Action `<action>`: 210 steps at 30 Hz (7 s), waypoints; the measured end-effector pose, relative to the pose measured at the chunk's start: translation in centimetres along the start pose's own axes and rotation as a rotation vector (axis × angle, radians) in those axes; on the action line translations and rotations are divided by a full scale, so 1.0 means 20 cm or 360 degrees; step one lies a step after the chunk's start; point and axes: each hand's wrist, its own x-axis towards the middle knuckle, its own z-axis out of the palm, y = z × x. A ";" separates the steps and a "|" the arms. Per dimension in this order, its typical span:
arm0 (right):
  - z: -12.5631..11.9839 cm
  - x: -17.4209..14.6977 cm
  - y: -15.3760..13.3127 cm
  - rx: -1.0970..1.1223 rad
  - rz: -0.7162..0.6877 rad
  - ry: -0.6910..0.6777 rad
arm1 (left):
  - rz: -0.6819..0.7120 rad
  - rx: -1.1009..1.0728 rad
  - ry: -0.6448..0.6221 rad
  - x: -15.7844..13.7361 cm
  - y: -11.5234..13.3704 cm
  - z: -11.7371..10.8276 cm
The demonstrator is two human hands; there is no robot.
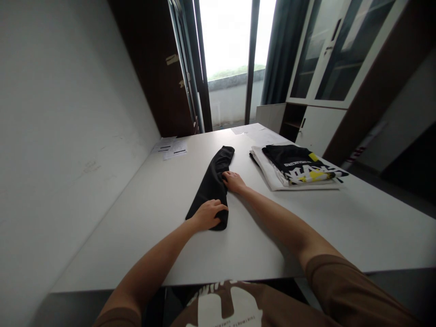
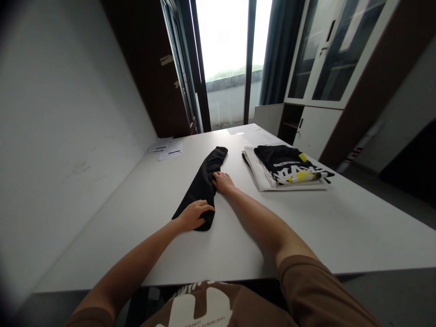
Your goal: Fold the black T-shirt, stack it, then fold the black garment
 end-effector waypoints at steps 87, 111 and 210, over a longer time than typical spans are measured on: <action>0.02 0.01 0.01 0.0021 -0.0014 0.0017 | -0.0021 0.0009 -0.0023 0.00 0.03 -0.04; 0.02 0.01 0.01 0.0011 -0.0010 0.0011 | 0.0001 0.0013 -0.0024 0.00 0.01 -0.01; -0.02 -0.01 -0.02 0.0002 -0.0011 -0.0002 | 0.0019 0.0047 -0.0003 0.00 0.00 -0.01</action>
